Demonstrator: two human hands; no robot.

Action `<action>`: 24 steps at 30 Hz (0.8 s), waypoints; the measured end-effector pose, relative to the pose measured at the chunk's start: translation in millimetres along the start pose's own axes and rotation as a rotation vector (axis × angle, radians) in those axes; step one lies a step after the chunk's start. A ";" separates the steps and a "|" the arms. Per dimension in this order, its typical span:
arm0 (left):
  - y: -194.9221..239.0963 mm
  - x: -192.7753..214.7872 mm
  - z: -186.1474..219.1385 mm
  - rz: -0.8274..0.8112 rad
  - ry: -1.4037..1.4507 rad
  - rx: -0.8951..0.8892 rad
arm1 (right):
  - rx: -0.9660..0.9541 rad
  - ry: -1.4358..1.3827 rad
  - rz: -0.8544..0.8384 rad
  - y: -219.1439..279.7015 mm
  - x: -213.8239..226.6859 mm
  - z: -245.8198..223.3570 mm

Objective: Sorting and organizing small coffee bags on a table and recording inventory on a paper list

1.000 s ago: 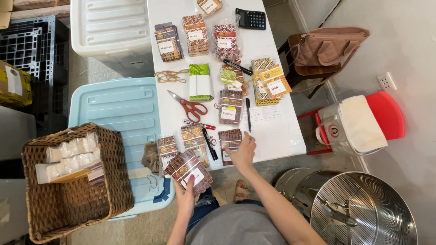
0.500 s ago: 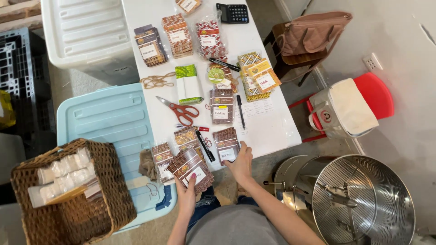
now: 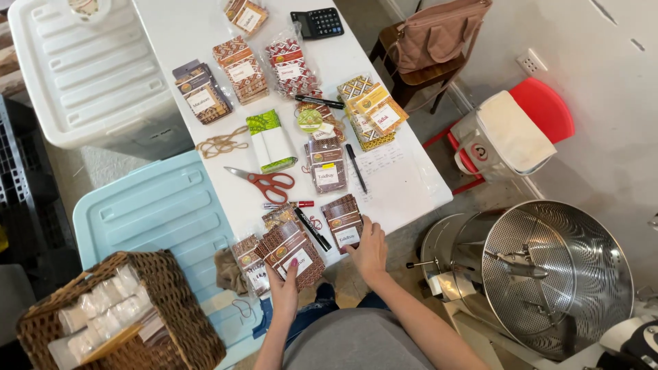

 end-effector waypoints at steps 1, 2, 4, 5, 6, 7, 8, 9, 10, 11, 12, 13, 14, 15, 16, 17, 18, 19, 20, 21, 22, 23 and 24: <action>-0.5 1.9 3.6 -0.009 -0.005 -0.003 | -0.008 -0.004 0.005 2.0 -1.6 -0.7; -1.5 3.6 6.8 -0.029 -0.019 0.009 | 0.001 0.038 0.023 3.4 -3.6 -1.9; -4.8 7.1 10.5 -0.058 -0.040 0.020 | -0.001 0.078 0.044 6.8 -6.6 -4.4; -6.8 9.0 11.0 -0.058 -0.042 0.024 | 0.013 0.068 0.034 9.0 -7.7 -6.2; -9.0 10.3 11.9 -0.059 -0.044 0.027 | 0.027 0.057 0.026 10.5 -8.3 -7.7; -9.6 11.8 14.3 -0.069 -0.050 0.025 | 0.017 0.054 0.030 12.5 -10.2 -8.6; -10.3 12.8 16.6 -0.074 -0.062 0.034 | -0.012 -0.007 0.010 13.9 -12.4 -8.9; -11.1 13.8 19.0 -0.078 -0.075 0.042 | -0.040 -0.068 -0.010 15.2 -14.5 -9.2; -10.3 13.8 20.8 -0.085 -0.080 0.042 | -0.048 -0.070 -0.007 16.6 -8.3 -12.8; -9.4 14.0 22.4 -0.091 -0.098 0.058 | -0.124 -0.120 -0.070 17.9 -3.4 -15.3; -8.7 14.3 23.7 -0.095 -0.115 0.075 | -0.198 -0.169 -0.133 19.0 1.1 -18.0; -10.2 14.7 23.1 -0.100 -0.119 0.075 | -0.204 -0.172 -0.131 16.5 -1.1 -16.7; -10.9 14.8 22.5 -0.108 -0.141 0.066 | -0.211 -0.195 -0.126 14.5 -2.7 -14.6; -11.6 14.8 21.8 -0.116 -0.162 0.058 | -0.218 -0.219 -0.121 12.5 -4.3 -12.5; -11.0 14.3 22.9 -0.120 -0.165 0.059 | -0.224 -0.220 -0.120 9.7 -8.0 -10.4; -10.4 13.8 24.0 -0.120 -0.161 0.061 | -0.213 -0.251 -0.102 7.0 -11.1 -8.6; -10.5 12.9 25.6 -0.119 -0.156 0.061 | -0.200 -0.283 -0.083 3.1 -14.1 -7.4; -12.3 12.6 22.4 -0.122 -0.158 0.061 | -0.203 -0.285 -0.081 2.5 -11.3 -9.1; -14.0 12.5 19.2 -0.119 -0.146 0.058 | -0.231 -0.288 -0.083 1.7 -8.9 -10.7; -15.7 12.6 15.9 -0.115 -0.134 0.054 | -0.259 -0.291 -0.085 1.1 -6.5 -12.4; -16.4 12.3 14.5 -0.115 -0.135 0.054 | -0.260 -0.292 -0.085 2.4 -5.0 -14.2; -17.1 12.1 13.2 -0.112 -0.132 0.047 | -0.242 -0.254 -0.072 3.8 -3.3 -16.3; -17.8 12.2 11.9 -0.109 -0.130 0.039 | -0.224 -0.217 -0.058 5.4 -1.8 -18.5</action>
Point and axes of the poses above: each hand's wrist, its own y-axis away from the middle knuckle, its own x-axis out of the back of the hand, z = x × y, the point moved 2 cm from there along -y, towards the middle knuckle, and after that the axes turned 11 degrees about -x, right-handed, at the moved point
